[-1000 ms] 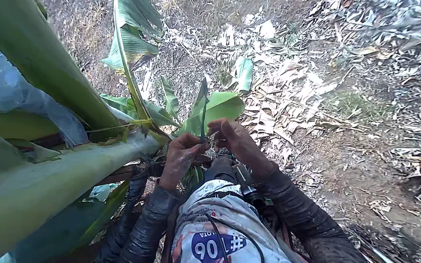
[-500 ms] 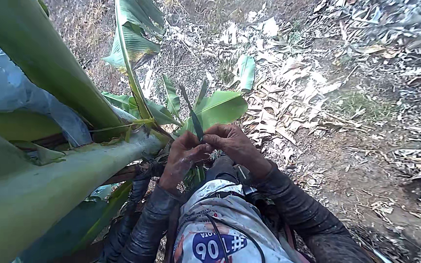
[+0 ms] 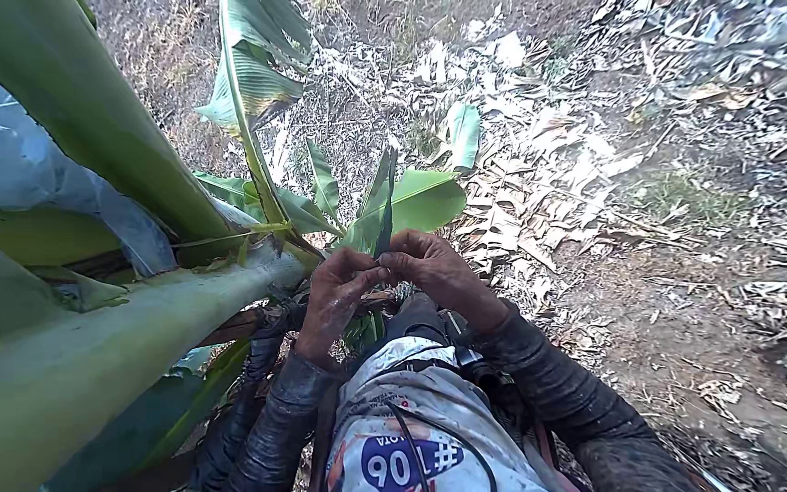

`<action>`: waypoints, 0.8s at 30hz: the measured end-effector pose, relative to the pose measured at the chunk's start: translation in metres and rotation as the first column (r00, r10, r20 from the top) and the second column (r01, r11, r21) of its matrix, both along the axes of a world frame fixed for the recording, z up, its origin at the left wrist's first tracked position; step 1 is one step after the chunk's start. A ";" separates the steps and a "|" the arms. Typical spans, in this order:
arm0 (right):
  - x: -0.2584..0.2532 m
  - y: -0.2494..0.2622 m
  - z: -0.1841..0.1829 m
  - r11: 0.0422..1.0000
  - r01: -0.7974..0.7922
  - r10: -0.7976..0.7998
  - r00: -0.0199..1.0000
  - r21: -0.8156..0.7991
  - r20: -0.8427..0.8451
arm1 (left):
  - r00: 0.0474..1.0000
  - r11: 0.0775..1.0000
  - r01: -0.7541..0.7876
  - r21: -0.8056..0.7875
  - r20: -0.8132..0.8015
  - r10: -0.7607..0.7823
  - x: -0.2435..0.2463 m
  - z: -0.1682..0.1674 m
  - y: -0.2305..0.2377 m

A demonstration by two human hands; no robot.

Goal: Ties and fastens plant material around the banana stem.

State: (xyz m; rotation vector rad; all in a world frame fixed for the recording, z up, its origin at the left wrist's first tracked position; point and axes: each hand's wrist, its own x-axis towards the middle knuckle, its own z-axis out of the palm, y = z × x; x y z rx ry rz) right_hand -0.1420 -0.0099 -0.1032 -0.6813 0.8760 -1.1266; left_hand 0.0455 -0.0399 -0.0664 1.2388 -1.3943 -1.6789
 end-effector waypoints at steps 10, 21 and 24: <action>-0.003 -0.004 0.013 0.983 -0.056 -0.027 0.898 -0.175 -0.439 | 0.994 0.996 0.047 -0.076 0.100 -0.040 0.000 0.011 -0.004; -0.007 -0.005 0.021 0.978 0.002 -0.105 0.869 -0.210 -0.483 | 0.945 0.975 -0.059 -0.216 0.302 0.124 -0.014 0.015 -0.005; -0.007 -0.007 0.024 0.982 -0.011 -0.075 0.892 -0.187 -0.445 | 0.945 0.980 -0.006 -0.199 0.319 0.071 -0.015 0.017 -0.008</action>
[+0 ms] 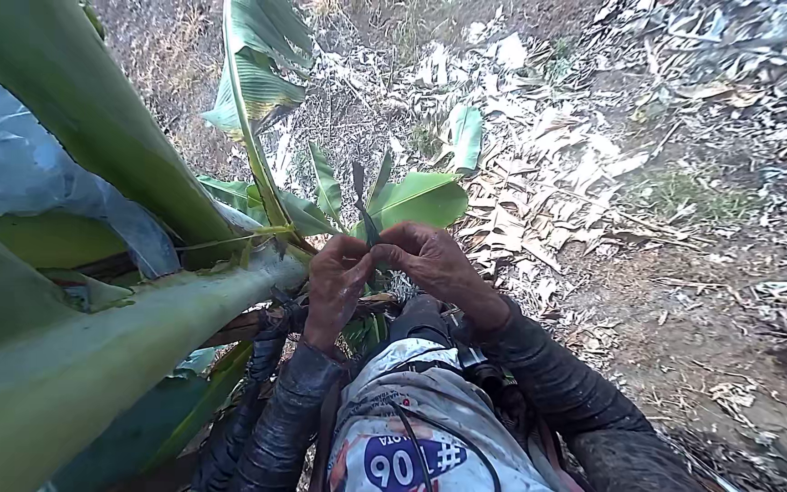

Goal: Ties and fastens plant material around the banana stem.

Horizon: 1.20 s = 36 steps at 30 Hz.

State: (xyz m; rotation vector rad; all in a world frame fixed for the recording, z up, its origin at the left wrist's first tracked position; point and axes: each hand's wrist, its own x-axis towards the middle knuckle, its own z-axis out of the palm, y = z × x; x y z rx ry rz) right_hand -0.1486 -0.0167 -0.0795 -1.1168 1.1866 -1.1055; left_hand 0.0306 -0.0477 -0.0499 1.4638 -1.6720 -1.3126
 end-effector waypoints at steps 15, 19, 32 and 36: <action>-0.009 0.004 -0.008 0.997 -0.070 0.062 0.941 0.011 0.332 | 0.919 0.924 0.190 0.332 -0.391 -0.049 0.016 0.006 -0.017; -0.009 -0.002 -0.004 0.995 -0.095 0.100 0.965 -0.032 0.242 | 0.952 0.945 0.184 0.271 -0.289 -0.103 0.019 0.010 -0.018; -0.002 -0.006 -0.019 0.974 -0.203 0.062 0.667 0.101 0.742 | 0.731 0.812 0.365 0.455 -0.681 0.052 0.031 0.002 -0.021; 0.000 -0.008 -0.022 0.969 -0.213 0.013 0.550 0.125 0.835 | 0.661 0.743 0.449 0.496 -0.744 0.098 0.025 0.007 -0.017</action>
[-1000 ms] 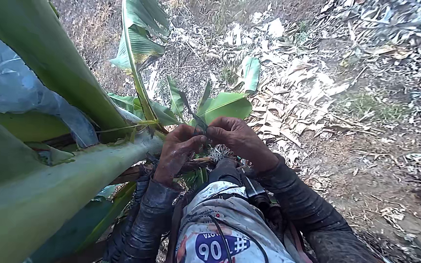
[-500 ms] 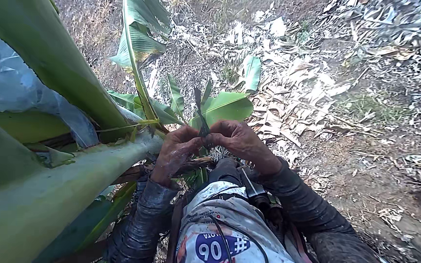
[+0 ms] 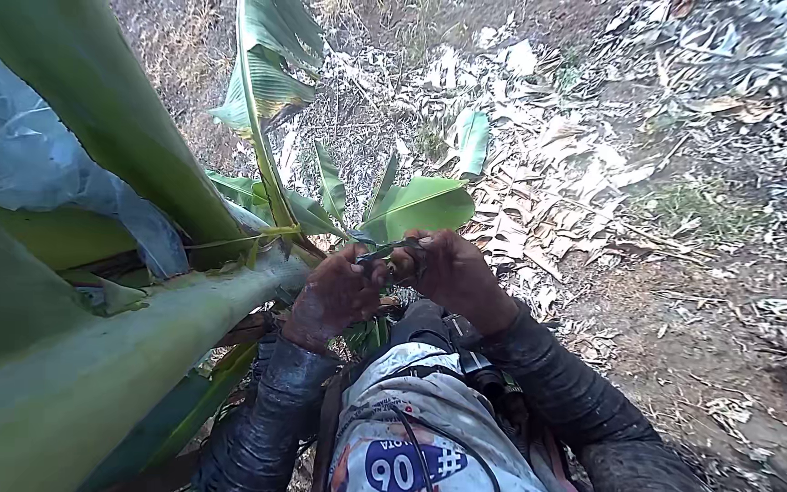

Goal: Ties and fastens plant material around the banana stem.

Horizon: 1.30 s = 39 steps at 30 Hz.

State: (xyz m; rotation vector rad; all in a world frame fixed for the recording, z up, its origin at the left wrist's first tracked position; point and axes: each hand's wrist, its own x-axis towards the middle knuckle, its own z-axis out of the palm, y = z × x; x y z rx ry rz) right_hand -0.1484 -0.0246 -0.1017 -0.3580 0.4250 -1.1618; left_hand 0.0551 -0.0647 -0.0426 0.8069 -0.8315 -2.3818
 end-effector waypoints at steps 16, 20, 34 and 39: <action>-0.034 -0.040 0.015 0.909 -0.002 -0.089 0.976 -0.417 -0.199 | 0.910 0.855 -0.168 -0.491 0.257 0.326 -0.008 0.014 0.046; 0.003 -0.010 -0.045 0.913 -0.257 0.168 0.945 -0.317 -0.281 | 0.843 0.824 -0.394 -0.408 0.198 0.501 -0.013 0.040 -0.001; -0.146 0.068 -0.040 0.946 0.014 -0.318 0.247 -0.325 -0.915 | 0.955 0.881 0.090 -0.465 0.290 0.055 -0.023 0.020 0.003; -0.178 0.035 -0.012 0.920 -0.009 -0.381 0.198 -0.391 -0.903 | 0.528 0.340 0.806 -0.485 0.848 -0.042 -0.018 0.022 0.013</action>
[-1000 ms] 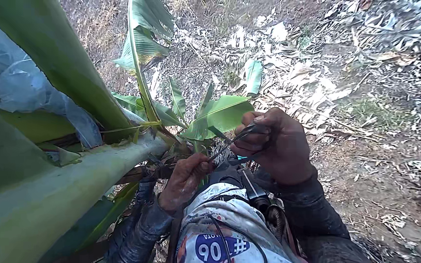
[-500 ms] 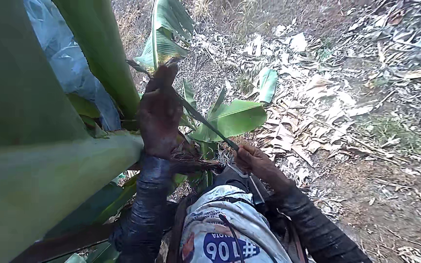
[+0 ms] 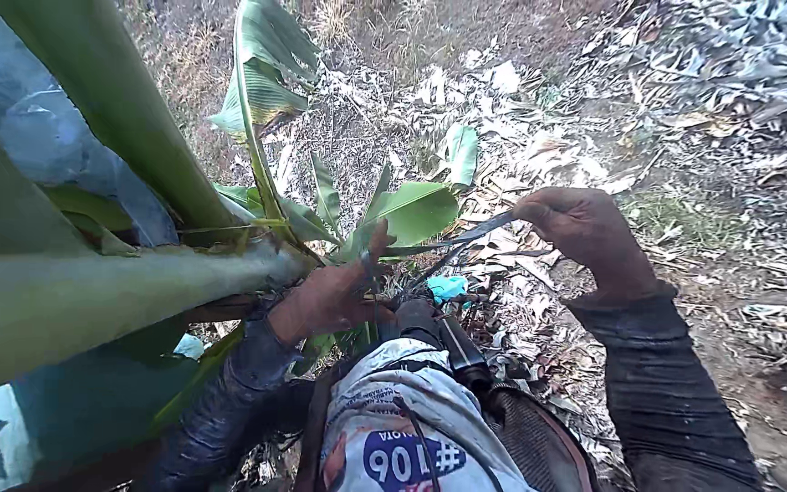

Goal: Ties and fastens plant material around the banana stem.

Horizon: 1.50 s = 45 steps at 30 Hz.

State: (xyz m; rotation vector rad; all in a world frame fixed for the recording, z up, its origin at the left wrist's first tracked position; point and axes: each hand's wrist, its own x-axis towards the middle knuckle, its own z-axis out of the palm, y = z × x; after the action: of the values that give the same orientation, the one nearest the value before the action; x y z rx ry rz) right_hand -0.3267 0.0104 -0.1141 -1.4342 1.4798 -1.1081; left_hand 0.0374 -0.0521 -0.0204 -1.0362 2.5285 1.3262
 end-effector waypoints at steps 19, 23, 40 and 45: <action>0.190 -0.042 0.034 0.935 -0.223 0.272 0.951 -0.277 0.150 | 0.897 0.819 -0.425 -0.385 -0.060 0.437 0.010 0.021 0.002; 0.205 -0.047 0.024 0.993 -0.016 0.074 0.865 -0.120 0.495 | 0.738 0.775 -0.629 -0.059 -0.359 0.572 0.021 0.025 0.005; 0.233 -0.108 0.042 0.951 -0.304 0.307 0.921 -0.051 0.238 | 0.361 0.601 -0.623 0.502 -0.497 0.789 0.055 0.028 -0.015; 0.216 -0.158 0.015 0.954 -0.301 0.301 0.953 0.010 -0.043 | 0.612 0.828 -0.549 -0.116 -0.730 0.303 0.193 0.090 0.077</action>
State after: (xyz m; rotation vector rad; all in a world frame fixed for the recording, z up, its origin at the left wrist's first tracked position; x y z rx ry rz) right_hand -0.1107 -0.1479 -0.0990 -1.6277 1.2389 -0.8889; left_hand 0.2301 0.0252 0.0695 -1.5465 3.2895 1.7018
